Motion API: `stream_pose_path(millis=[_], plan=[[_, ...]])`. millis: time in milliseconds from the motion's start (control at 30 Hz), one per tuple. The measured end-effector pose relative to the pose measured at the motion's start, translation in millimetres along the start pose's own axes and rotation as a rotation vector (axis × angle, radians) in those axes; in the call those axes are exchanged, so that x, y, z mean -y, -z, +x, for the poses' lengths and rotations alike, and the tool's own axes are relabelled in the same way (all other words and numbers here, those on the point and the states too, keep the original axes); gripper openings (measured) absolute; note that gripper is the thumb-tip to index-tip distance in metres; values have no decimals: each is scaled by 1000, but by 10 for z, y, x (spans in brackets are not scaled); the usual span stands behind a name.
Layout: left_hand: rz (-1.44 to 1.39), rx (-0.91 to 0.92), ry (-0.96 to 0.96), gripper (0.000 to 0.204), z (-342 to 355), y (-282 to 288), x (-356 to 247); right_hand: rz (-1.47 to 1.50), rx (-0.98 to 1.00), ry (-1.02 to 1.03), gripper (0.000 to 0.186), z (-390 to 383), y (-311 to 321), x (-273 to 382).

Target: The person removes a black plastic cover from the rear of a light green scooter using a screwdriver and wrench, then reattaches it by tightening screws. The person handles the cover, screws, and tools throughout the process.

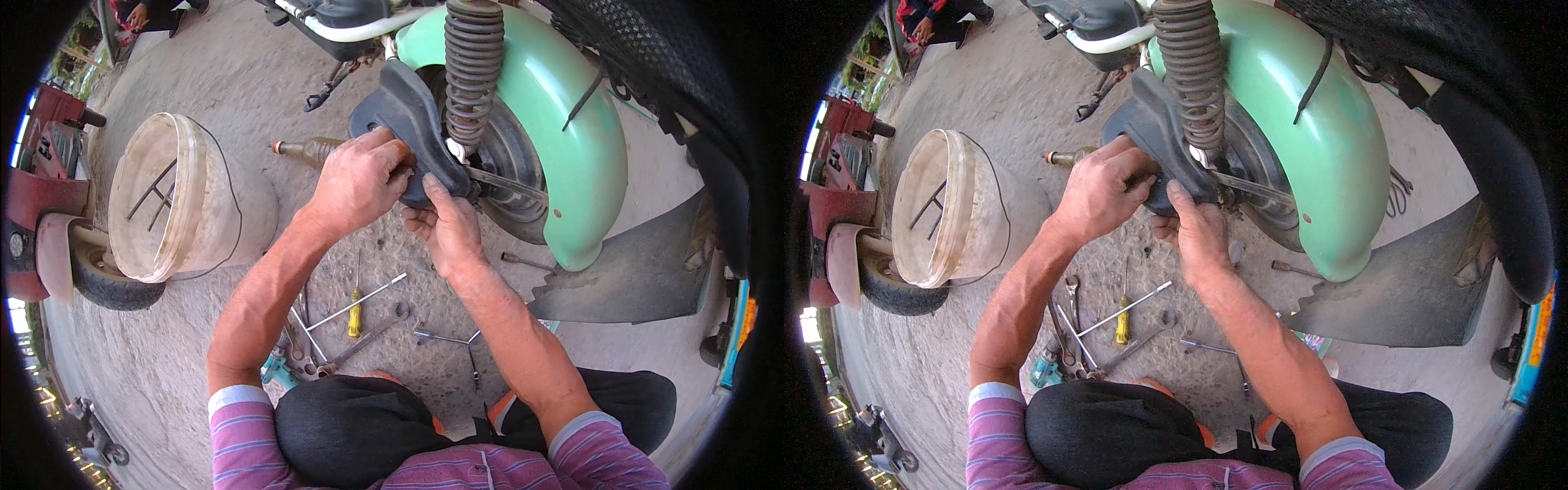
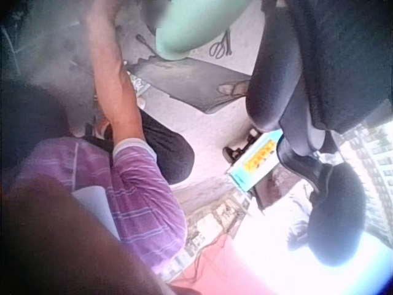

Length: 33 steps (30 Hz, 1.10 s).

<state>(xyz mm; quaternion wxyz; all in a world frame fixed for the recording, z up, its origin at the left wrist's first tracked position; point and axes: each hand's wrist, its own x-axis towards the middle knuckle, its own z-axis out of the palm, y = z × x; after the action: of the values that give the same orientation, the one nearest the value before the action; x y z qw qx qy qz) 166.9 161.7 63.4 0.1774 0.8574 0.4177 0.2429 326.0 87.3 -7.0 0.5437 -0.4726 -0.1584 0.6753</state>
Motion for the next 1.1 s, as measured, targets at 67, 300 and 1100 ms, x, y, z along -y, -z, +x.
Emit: stream_pose_path(millis=[67,300,1100], plan=[[48,-8,-32,21,2,-11,3,22,16,2,43,-4,-2,4],[-1,-53,-31,20,-117,-6,20,33,22,0,39,-35,-26,38],[-65,-107,-81,21,-295,-90,36,35,63,-8,39,0,13,13]])
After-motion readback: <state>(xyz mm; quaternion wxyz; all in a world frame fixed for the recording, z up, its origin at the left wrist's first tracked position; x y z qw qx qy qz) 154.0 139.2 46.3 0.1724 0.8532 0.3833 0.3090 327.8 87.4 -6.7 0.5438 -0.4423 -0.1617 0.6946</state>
